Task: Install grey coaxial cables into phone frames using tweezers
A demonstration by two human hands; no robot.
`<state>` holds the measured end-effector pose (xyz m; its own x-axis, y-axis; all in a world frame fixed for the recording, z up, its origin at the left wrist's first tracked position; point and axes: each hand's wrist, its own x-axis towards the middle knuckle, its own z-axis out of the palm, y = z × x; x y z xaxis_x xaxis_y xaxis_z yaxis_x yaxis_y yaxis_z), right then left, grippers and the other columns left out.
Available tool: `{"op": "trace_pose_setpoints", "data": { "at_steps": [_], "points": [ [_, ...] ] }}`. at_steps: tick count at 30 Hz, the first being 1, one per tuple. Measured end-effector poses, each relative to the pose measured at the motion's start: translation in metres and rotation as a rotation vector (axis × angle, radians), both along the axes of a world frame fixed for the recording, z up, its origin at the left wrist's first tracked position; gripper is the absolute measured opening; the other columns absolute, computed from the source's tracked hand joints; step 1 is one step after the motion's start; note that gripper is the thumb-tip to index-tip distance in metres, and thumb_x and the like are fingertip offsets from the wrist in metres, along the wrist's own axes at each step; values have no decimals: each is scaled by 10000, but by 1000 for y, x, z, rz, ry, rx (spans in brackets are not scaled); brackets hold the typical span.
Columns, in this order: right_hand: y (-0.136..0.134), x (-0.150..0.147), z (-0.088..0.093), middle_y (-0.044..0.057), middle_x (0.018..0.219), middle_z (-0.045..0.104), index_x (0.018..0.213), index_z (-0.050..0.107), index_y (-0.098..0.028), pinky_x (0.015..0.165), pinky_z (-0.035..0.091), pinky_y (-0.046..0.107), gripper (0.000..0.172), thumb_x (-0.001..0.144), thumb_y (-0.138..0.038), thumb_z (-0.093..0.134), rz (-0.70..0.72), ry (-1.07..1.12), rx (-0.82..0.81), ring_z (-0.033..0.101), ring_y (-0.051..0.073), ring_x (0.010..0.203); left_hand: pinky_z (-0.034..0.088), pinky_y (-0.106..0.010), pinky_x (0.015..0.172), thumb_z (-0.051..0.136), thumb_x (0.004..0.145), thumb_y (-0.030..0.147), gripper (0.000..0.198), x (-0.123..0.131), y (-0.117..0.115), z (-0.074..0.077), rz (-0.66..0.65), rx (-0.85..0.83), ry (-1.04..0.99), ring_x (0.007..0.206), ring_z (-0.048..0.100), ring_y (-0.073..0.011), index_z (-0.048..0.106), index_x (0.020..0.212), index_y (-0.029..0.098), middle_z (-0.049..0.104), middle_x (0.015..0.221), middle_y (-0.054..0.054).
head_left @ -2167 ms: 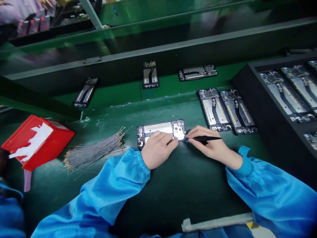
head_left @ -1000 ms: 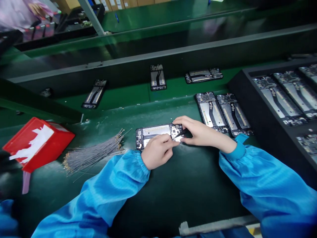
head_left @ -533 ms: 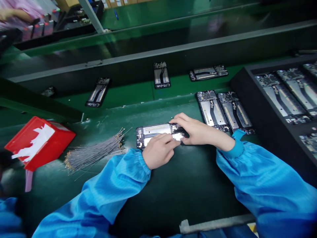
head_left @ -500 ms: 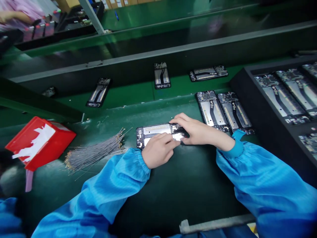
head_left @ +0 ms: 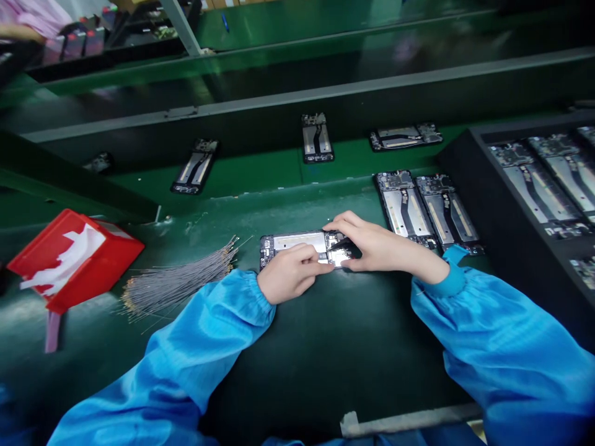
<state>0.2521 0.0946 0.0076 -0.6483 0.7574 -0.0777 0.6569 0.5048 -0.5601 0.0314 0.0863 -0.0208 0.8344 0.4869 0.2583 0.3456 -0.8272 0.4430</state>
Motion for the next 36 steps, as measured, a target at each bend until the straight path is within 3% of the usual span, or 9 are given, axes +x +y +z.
{"op": "trace_pose_setpoints", "data": {
  "at_steps": [11,20,28,36],
  "points": [
    [2,-5,1,66,1077,409,1205,376,-234,661,452,303,601,651,-204,607,-10,-87,3,519,216,888,432,-245,680,390,816,122,310,-1,0,0,-16,22,18,717,473,-131,624,1005,197,502,786,-28],
    [1,-4,1,65,1075,422,1232,366,-238,670,459,305,608,674,-234,609,-14,-38,19,525,211,889,437,-268,701,394,814,121,302,-1,-1,0,-17,25,47,747,481,-147,614,1006,198,521,801,-36],
    [0,-10,-3,61,1069,435,1234,362,-244,603,447,289,614,685,-336,620,-65,-101,90,540,183,772,443,-246,700,409,788,109,237,1,0,4,33,-183,-101,754,526,-139,608,902,170,580,803,-37],
    [3,-14,-2,52,1050,445,1206,382,-245,574,427,283,624,654,-373,644,-82,-175,77,538,166,718,439,-237,689,426,782,124,222,1,0,4,29,-204,-85,748,532,-134,623,860,185,580,795,-24]
  ]
}}
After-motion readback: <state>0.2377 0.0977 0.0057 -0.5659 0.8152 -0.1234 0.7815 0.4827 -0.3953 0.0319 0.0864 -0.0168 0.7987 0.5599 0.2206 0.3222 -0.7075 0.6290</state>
